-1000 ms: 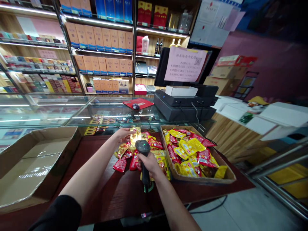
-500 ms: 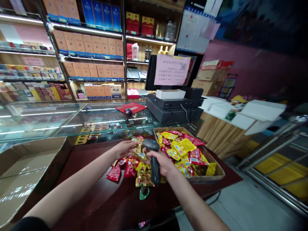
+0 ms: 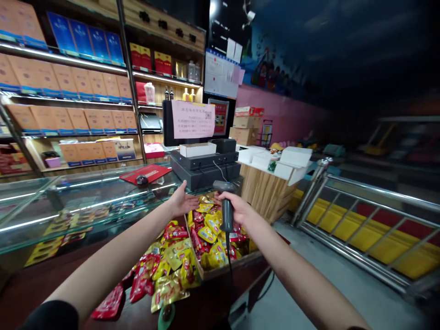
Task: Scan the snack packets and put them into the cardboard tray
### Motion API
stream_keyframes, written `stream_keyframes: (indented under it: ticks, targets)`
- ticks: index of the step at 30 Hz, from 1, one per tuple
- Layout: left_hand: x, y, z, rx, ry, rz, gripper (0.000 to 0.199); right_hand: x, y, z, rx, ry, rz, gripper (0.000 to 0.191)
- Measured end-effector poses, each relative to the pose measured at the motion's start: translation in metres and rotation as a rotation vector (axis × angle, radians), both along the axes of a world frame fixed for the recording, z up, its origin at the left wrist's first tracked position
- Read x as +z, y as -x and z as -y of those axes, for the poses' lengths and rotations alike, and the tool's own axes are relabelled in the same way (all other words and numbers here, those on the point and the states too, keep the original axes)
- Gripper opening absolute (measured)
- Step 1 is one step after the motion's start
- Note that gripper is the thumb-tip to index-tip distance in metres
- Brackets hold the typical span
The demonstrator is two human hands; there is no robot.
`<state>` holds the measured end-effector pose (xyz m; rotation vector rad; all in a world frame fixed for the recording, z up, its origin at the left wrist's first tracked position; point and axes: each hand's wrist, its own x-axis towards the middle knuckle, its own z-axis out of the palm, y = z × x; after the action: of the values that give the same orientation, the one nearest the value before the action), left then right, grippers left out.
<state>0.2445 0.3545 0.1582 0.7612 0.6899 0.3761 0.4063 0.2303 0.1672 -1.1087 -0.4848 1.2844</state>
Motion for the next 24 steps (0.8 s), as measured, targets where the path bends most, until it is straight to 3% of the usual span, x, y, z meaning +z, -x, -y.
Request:
stream_keyframes:
  ticks: [4,9,16,24]
  targets:
    - [-0.01,-0.011,0.001,-0.038,0.006,-0.042,0.096,-0.002,-0.013,0.012,-0.064,0.015,0.024,0.017]
    - [-0.015,0.016,0.002,0.011,0.023,-0.042,0.088,-0.011,0.007,0.016,0.046,0.01,-0.055,0.017]
    - [-0.027,0.106,0.01,0.111,0.033,-0.026,0.081,-0.035,0.09,0.004,0.311,0.061,-0.119,0.016]
    - [-0.066,0.228,0.05,0.213,0.024,-0.134,0.065,-0.092,0.19,-0.001,0.586,0.227,-0.149,0.014]
